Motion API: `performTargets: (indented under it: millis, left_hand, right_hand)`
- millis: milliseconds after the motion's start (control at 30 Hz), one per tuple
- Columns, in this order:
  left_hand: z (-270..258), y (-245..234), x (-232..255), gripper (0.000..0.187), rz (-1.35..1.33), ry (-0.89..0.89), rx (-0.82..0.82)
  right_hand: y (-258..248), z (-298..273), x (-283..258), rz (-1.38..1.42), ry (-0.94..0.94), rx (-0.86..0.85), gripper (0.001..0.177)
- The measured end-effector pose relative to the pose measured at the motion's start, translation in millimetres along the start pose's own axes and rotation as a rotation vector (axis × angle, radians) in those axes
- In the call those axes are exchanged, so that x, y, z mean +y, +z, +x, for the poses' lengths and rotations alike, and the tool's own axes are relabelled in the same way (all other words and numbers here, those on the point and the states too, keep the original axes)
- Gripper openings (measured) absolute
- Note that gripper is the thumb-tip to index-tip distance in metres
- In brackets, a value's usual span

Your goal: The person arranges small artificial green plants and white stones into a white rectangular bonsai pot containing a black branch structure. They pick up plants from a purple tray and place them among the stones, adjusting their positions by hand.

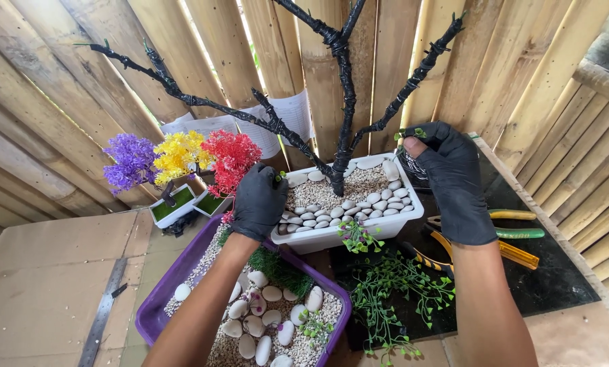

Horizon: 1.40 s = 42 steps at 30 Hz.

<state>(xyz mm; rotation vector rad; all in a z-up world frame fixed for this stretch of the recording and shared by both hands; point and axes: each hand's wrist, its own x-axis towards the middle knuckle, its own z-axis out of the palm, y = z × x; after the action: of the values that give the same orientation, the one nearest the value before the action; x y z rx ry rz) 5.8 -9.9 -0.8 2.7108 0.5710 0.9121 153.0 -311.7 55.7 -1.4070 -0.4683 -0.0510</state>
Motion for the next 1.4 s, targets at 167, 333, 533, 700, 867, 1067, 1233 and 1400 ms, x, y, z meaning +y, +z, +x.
performTargets:
  millis: [167, 333, 533, 700, 867, 1067, 1233, 1400]
  left_hand:
    - [-1, -17, 18, 0.018, 0.037, -0.073, 0.017]
    - [-1, -17, 17, 0.020, 0.053, -0.103, -0.027]
    - [-1, -7, 13, 0.022, 0.078, -0.157, -0.093]
    - [-3, -13, 22, 0.020, 0.096, -0.177, -0.120]
    - [-5, -12, 26, 0.017, 0.076, -0.156, -0.119]
    - [-7, -23, 24, 0.024, -0.053, -0.233, -0.124]
    - [-6, -28, 25, 0.022, -0.080, -0.239, -0.129]
    - [-5, -20, 19, 0.021, -0.064, -0.228, -0.114]
  right_hand:
    - [-1, -1, -1, 0.007, 0.002, 0.003, 0.019]
    - [-5, -1, -5, 0.003, 0.002, -0.009, 0.020]
    - [-7, -3, -12, 0.016, 0.000, 0.007, 0.020]
    - [-6, 2, -9, -0.004, -0.035, 0.007, 0.020]
    - [-6, 1, -4, -0.048, -0.049, 0.001, 0.019]
    - [-8, 8, 6, 0.036, -0.015, 0.003, 0.020]
    - [-5, 6, 3, 0.027, -0.012, -0.001, 0.020]
    - [-6, 6, 5, 0.036, 0.032, 0.000, 0.021]
